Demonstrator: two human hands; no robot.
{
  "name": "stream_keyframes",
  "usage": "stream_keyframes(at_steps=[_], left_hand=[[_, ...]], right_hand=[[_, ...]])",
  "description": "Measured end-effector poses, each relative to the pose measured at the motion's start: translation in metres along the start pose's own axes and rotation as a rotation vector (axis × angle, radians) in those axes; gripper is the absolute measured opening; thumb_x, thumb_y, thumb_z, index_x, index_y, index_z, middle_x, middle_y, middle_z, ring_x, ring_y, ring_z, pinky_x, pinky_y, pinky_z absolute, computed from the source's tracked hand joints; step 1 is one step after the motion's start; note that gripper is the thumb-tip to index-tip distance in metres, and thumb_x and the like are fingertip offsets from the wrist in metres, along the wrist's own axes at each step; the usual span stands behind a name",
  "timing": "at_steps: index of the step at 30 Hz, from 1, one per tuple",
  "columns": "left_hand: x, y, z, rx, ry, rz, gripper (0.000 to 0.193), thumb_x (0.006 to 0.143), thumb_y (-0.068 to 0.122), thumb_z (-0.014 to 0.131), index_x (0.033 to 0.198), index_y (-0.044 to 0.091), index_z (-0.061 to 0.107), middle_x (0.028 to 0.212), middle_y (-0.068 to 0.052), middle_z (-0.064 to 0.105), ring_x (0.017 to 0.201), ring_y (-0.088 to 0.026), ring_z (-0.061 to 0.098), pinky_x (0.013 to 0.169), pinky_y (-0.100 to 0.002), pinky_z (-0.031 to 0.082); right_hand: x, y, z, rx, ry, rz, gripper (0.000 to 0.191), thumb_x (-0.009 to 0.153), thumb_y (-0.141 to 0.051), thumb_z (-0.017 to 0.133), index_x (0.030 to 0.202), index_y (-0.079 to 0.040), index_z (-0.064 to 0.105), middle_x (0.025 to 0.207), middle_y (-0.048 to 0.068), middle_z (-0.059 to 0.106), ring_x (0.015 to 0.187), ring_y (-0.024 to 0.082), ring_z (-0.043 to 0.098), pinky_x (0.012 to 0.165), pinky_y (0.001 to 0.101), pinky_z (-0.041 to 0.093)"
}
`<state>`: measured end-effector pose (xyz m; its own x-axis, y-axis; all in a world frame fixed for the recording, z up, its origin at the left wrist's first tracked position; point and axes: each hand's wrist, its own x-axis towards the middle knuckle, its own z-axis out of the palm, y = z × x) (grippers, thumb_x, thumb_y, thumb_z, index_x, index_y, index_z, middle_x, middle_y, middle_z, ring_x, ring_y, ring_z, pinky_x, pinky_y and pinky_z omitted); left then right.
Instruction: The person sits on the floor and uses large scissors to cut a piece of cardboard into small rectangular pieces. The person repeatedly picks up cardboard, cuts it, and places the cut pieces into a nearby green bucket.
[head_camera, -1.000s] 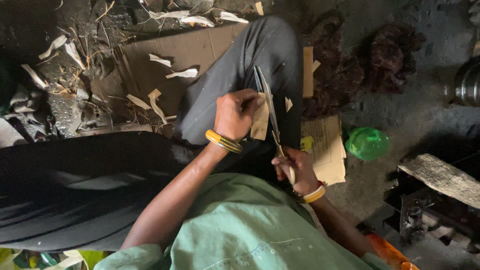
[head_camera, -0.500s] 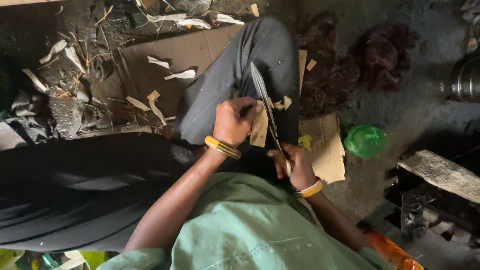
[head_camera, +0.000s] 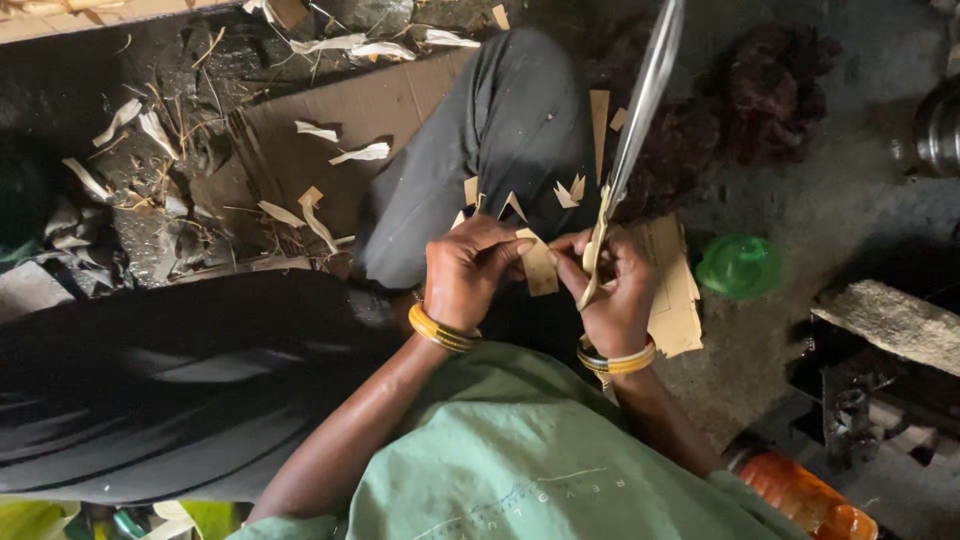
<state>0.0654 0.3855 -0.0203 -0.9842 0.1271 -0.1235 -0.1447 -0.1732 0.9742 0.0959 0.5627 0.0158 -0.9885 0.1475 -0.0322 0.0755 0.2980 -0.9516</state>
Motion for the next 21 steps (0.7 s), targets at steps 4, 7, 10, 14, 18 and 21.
stream_keyframes(at_steps=[4, 7, 10, 14, 18, 21], left_hand=[[-0.001, -0.015, -0.011, 0.026, -0.135, 0.012, 0.019, 0.098, 0.011, 0.071, 0.11, -0.003, 0.078, 0.093, -0.013, 0.074, 0.078, -0.02, 0.072, 0.07, -0.029, 0.057], [0.005, -0.028, -0.018, -0.379, -0.288, -0.539, 0.03, 0.105, 0.024, 0.063, 0.112, 0.0, 0.079, 0.086, -0.016, 0.075, 0.07, -0.022, 0.073, 0.065, -0.031, 0.058], [0.012, -0.036, -0.021, -0.494, -0.417, -0.582, 0.024, 0.089, 0.016, 0.075, 0.106, -0.001, 0.072, 0.095, -0.012, 0.076, 0.082, -0.02, 0.076, 0.075, -0.034, 0.063], [0.007, -0.039, -0.019, -0.258, -0.492, -0.306, 0.02, 0.089, 0.014, 0.074, 0.103, 0.0, 0.073, 0.091, -0.01, 0.076, 0.079, -0.017, 0.075, 0.071, -0.031, 0.061], [-0.007, -0.035, -0.009, 0.005, -0.36, -0.059, 0.015, 0.089, 0.012, 0.074, 0.099, 0.001, 0.073, 0.087, -0.009, 0.077, 0.076, -0.013, 0.074, 0.068, -0.028, 0.06], [-0.009, -0.029, 0.002, 0.135, -0.242, 0.012, 0.011, 0.089, 0.01, 0.073, 0.097, 0.002, 0.073, 0.085, -0.008, 0.077, 0.073, -0.011, 0.073, 0.065, -0.025, 0.059]], right_hand=[[0.002, 0.001, -0.005, 0.079, -0.039, 0.005, 0.028, 0.091, 0.008, 0.074, 0.105, -0.004, 0.054, 0.102, 0.008, 0.071, 0.093, 0.009, 0.067, 0.08, 0.0249, 0.055], [0.001, -0.002, -0.013, -0.012, -0.052, -0.052, 0.027, 0.092, 0.005, 0.077, 0.102, -0.003, 0.053, 0.099, 0.007, 0.073, 0.084, 0.008, 0.061, 0.075, 0.0247, 0.052], [-0.002, -0.011, -0.02, -0.315, -0.081, -0.172, 0.023, 0.089, -0.001, 0.08, 0.094, -0.001, 0.058, 0.096, 0.008, 0.075, 0.079, 0.012, 0.067, 0.072, 0.0274, 0.053], [-0.003, -0.021, -0.021, -0.415, -0.092, -0.374, 0.017, 0.087, -0.002, 0.078, 0.091, -0.001, 0.062, 0.092, 0.009, 0.068, 0.09, 0.023, 0.074, 0.076, 0.0322, 0.056], [-0.007, -0.025, -0.017, -0.492, -0.075, -0.334, 0.021, 0.083, -0.004, 0.084, 0.097, -0.003, 0.069, 0.093, 0.01, 0.074, 0.082, 0.024, 0.07, 0.074, 0.0355, 0.055], [-0.008, -0.022, -0.014, -0.408, -0.049, -0.214, 0.021, 0.085, -0.005, 0.084, 0.099, -0.002, 0.069, 0.09, 0.011, 0.071, 0.081, 0.019, 0.068, 0.073, 0.0329, 0.055]])
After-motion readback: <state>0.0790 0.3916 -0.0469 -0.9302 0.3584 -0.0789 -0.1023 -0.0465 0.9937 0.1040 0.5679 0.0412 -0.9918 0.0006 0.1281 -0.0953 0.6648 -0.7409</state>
